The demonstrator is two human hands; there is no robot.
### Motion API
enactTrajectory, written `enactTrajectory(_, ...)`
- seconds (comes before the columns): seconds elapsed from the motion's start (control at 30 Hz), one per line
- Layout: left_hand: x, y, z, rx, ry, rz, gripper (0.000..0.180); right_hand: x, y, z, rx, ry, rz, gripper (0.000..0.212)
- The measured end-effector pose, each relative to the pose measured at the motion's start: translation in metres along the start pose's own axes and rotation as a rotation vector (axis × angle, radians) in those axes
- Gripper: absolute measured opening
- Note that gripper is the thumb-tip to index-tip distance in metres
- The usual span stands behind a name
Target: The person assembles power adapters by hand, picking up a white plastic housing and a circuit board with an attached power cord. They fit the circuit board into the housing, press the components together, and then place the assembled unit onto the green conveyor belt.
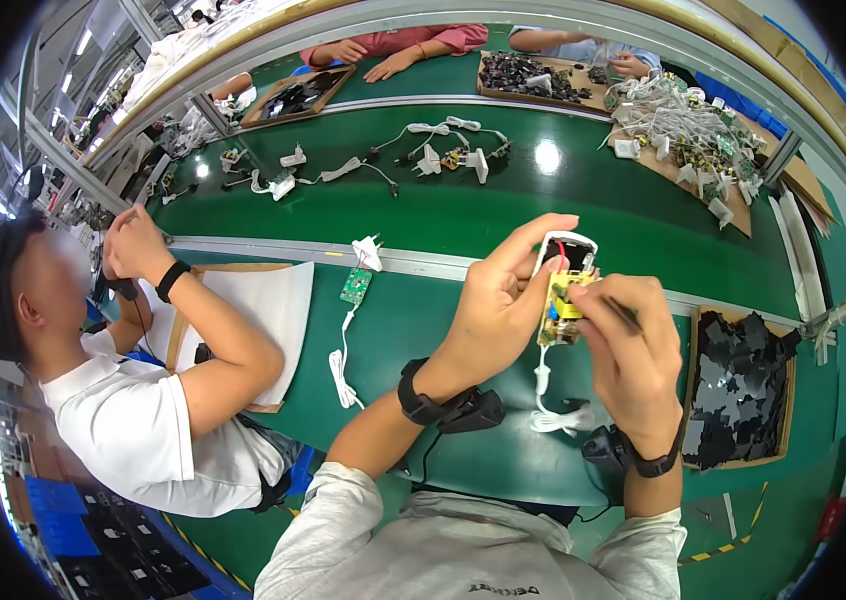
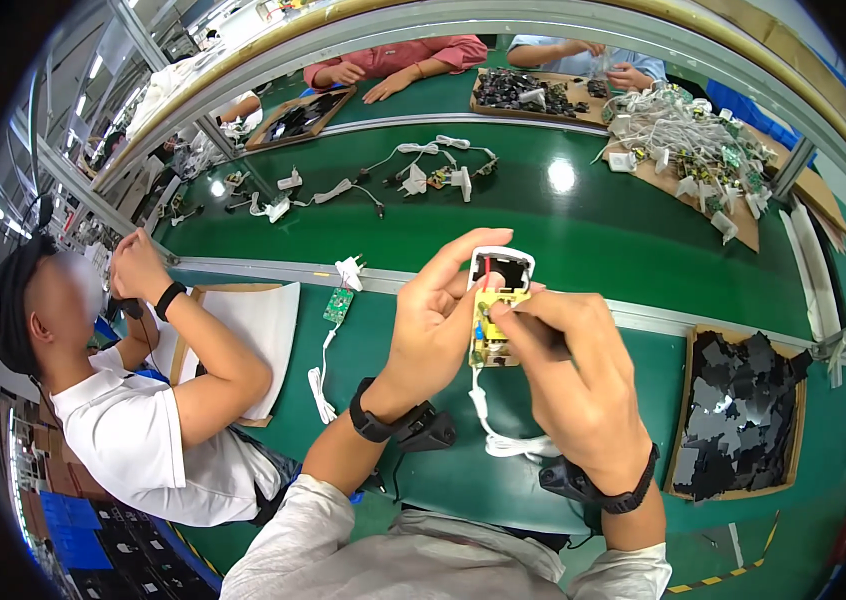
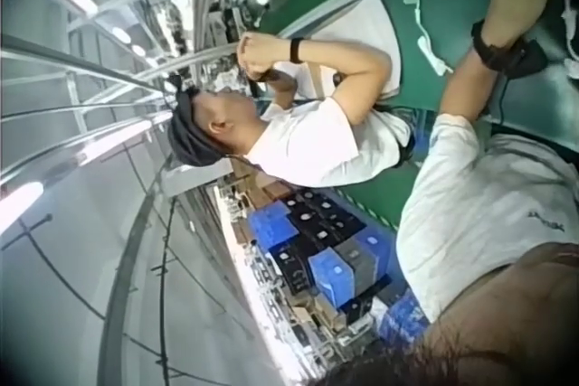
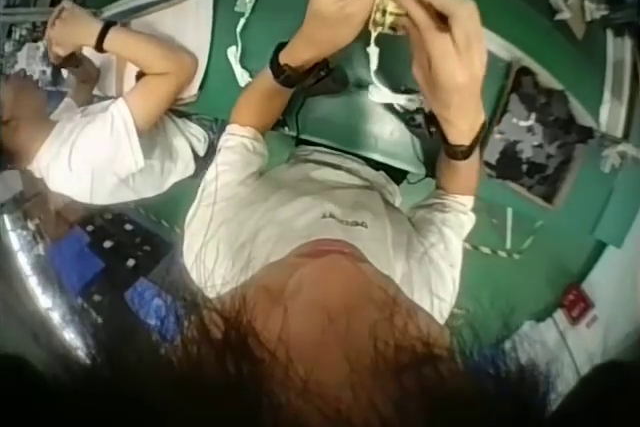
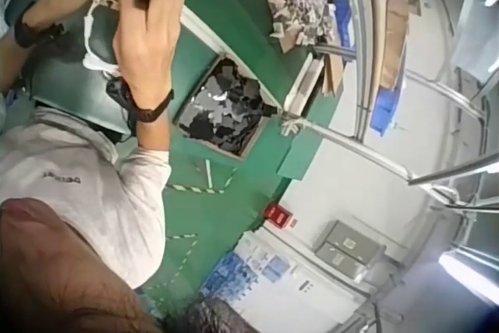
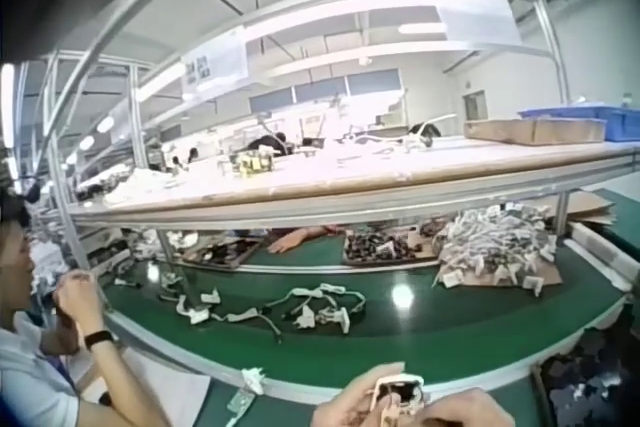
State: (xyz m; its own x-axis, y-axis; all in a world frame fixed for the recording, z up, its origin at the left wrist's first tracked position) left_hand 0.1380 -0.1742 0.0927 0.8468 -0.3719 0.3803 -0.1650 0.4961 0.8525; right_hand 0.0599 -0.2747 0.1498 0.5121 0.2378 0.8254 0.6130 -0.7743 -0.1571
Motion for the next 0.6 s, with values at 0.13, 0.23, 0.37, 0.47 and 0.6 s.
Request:
enactTrajectory(0.13, -0.002, -0.011, 0.009, -0.112, -0.082, -0.099, 0.042, -0.002, 0.007, -0.009, -0.088, 0.081, 0.026, 0.037)
enactTrajectory(0.23, -0.004, -0.018, 0.023, -0.401, -0.107, -0.221, 0.044, -0.005, 0.013, -0.015, -0.177, 0.122, 0.051, 0.036)
enactTrajectory(0.37, -0.004, -0.014, 0.024, -0.318, -0.141, -0.212, 0.05, -0.003, 0.007, -0.009, -0.27, 0.163, -0.051, 0.038)
enactTrajectory(0.47, -0.004, -0.018, 0.021, -0.176, -0.084, -0.138, 0.052, -0.006, 0.003, -0.004, -0.291, 0.135, -0.046, 0.032)
enactTrajectory(0.6, -0.006, -0.018, 0.022, -0.189, -0.088, -0.159, 0.052, -0.01, 0.001, 0.0, -0.278, 0.121, -0.083, 0.032)
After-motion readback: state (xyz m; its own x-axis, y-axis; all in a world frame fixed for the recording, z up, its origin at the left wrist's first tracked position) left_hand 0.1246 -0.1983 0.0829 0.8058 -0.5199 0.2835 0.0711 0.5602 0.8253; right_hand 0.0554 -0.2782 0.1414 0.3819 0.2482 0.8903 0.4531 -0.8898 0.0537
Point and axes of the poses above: each hand's wrist, its own x-axis towards the middle knuckle, its own z-axis out of the palm, y = z × x, the point moved 8 cm from there along x, towards the middle knuckle, and after that the axes turned 12 degrees about -x, right-handed, at the moved point
